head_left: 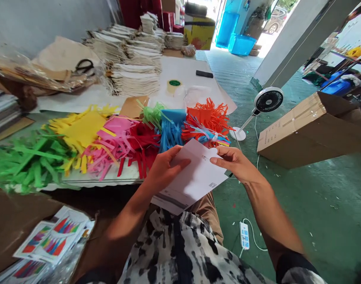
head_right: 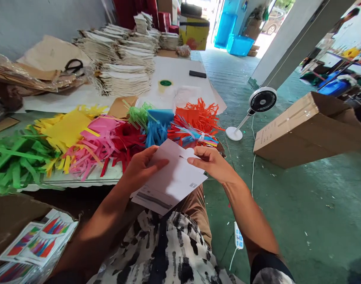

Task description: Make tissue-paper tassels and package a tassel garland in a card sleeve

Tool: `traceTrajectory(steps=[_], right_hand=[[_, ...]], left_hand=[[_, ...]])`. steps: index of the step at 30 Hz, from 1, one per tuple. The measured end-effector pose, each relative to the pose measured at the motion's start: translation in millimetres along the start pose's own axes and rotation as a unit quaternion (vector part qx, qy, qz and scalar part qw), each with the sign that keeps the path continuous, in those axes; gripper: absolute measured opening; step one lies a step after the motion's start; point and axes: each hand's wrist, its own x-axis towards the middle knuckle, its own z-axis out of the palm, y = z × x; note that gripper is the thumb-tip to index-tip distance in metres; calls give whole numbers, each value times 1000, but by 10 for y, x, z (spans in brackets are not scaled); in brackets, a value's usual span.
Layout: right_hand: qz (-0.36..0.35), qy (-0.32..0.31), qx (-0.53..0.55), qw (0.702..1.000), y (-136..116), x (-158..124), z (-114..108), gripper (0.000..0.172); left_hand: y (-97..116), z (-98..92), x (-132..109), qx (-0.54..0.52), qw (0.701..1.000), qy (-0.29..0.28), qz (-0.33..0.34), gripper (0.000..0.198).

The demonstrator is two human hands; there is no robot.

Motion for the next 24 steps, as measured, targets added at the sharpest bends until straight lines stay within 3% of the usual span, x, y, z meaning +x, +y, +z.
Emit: traceTrajectory(steps=[5,9,11,14,17,19,21,24], right_hand=[[79,-51,68,993,45,-2,1,34],[59,-68,-32,995,-24,44,52,43],[28,-28,-146,989,-76,87,77,46],[-39,99,-296,949,-136,148,98,39],[-117,250,-348,896,-151,160,125,45],[-157,316,-346,869,-140,148,166,43],[-190,321,-337,865,-121,141,230,34],[-238,307,-379,840,-100,175,340,57]], left_hand=[[20,20,-12,-1,1000,-14,7,33],[46,43,26,-2,1000,-6,9,30],[56,44,70,-6,1000,-5,13,28],[69,5,146,-38,999,1,16,27],[84,-80,197,-125,992,19,1,32],[95,-135,204,-169,984,48,-3,34],[104,-163,190,-176,981,87,5,34],[112,-138,140,-123,987,98,18,30]])
